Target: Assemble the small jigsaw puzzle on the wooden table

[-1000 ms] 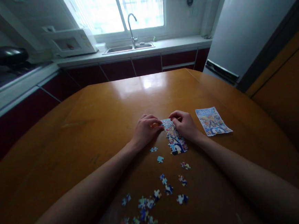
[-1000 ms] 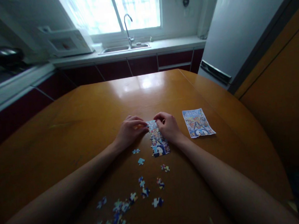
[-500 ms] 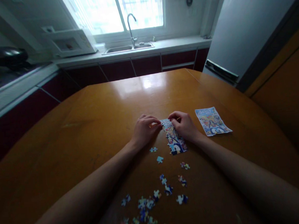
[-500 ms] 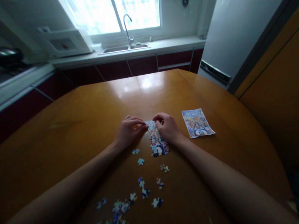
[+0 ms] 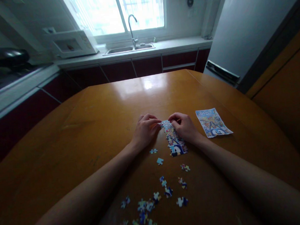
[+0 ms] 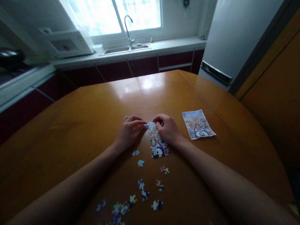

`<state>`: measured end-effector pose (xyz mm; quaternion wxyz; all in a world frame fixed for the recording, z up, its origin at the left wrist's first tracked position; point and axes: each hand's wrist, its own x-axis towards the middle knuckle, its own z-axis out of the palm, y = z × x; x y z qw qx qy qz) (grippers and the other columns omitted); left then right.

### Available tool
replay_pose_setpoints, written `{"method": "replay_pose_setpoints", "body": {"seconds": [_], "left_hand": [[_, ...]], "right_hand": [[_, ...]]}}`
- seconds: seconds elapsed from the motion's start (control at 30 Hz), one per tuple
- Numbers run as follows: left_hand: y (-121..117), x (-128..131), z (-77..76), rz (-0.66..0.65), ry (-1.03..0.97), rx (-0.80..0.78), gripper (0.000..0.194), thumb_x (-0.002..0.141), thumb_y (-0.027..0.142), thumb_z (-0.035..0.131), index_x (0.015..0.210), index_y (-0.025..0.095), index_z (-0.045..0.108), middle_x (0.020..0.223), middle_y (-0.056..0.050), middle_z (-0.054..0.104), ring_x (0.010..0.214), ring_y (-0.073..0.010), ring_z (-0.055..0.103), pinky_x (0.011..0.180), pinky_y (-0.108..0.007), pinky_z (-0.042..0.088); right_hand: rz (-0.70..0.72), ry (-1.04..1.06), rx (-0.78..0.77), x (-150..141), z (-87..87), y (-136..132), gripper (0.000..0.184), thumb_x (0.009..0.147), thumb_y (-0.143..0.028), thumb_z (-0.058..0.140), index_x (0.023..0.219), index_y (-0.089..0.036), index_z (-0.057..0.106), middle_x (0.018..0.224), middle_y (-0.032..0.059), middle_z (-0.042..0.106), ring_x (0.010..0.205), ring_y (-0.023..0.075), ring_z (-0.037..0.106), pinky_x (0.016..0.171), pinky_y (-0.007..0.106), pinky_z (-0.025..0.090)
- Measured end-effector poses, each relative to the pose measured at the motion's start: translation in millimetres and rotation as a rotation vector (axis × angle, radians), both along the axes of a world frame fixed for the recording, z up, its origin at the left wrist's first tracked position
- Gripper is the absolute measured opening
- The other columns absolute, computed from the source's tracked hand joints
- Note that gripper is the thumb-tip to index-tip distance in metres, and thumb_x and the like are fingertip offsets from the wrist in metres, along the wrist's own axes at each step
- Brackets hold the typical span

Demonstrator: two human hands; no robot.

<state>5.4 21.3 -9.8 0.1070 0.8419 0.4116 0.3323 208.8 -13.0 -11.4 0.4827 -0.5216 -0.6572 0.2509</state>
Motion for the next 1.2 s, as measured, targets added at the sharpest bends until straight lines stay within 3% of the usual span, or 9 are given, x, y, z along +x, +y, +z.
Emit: {"method": "replay_pose_setpoints", "body": {"seconds": [1.03, 1.2], "left_hand": [[-1.8, 1.1, -0.4, -0.011, 0.047, -0.007, 0.007, 0.087, 0.031, 0.072, 0.088, 0.029, 0.078, 0.106, -0.005, 0.065, 0.104, -0.025, 0.053, 0.092, -0.044, 0.049], [0.5, 2.4, -0.8, 0.068, -0.039, -0.005, 0.021, 0.09, 0.012, 0.058, 0.092, 0.024, 0.075, 0.1, -0.005, 0.066, 0.1, -0.0222, 0.056, 0.093, -0.04, 0.048]], "right_hand": [[0.007, -0.023, 0.017, 0.9, -2.2, 0.8, 0.017, 0.083, -0.012, 0.055, 0.083, -0.019, 0.07, 0.083, 0.0044, 0.071, 0.076, 0.0181, 0.063, 0.071, 0.032, 0.047], [0.006, -0.109, 0.104, -0.9, -2.9, -0.9, 0.024, 0.083, -0.007, 0.054, 0.085, -0.02, 0.074, 0.087, 0.0059, 0.067, 0.088, 0.0205, 0.06, 0.081, 0.035, 0.048]]}}
